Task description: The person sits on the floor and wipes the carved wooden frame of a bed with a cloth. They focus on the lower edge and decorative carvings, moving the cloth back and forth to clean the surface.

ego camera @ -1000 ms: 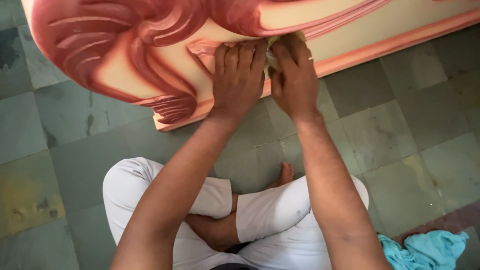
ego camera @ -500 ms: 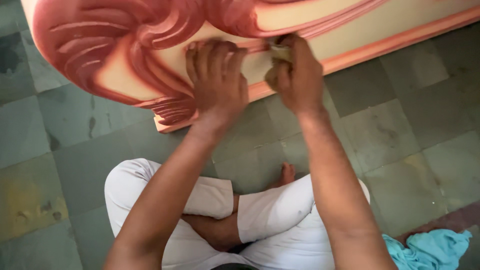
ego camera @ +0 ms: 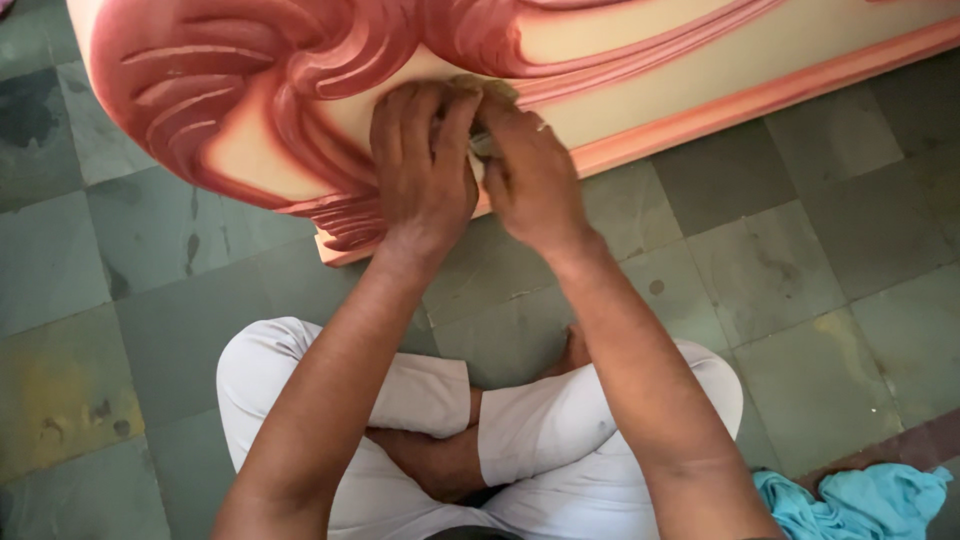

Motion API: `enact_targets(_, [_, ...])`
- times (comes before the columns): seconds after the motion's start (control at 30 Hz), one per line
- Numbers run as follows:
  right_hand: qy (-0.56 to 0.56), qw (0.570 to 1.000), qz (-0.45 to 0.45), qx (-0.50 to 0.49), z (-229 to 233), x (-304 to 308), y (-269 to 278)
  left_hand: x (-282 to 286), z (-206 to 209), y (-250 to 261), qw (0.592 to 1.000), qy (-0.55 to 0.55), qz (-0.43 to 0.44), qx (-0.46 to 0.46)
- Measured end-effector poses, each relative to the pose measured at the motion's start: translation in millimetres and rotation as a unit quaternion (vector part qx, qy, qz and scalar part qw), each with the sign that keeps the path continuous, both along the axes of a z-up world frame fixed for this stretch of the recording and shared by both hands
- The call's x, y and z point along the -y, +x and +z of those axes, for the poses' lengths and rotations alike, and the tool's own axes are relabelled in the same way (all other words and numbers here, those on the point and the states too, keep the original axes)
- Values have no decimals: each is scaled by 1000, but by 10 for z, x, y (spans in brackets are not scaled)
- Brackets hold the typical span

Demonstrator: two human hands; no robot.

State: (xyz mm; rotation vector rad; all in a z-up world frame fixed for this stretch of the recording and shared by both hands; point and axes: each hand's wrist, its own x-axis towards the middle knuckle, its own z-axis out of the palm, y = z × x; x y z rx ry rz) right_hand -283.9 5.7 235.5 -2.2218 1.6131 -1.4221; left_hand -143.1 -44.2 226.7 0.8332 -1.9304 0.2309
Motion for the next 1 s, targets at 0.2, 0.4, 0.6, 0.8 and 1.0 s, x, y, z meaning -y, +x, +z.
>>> enact_targets(0.2, [-29,992,-94,-73,21,21,-354,-20,-20,-191,995,14,29,89])
enact_targets(0.4, [22,971,-225,-84,-81,28,-664,-21,-145,-561,993,27,-17,113])
enact_targets(0.6, [14,970,-240,-43,-102,20,-874,54,-192,-759,991,14,-16,130])
enact_targets(0.8, [80,959,-268,-47,-191,24,-805,110,-304,-874,989,16,-10,143])
enact_targets(1.0, [66,959,-269,-62,-300,44,-730,130,-365,-917,991,1,17,136])
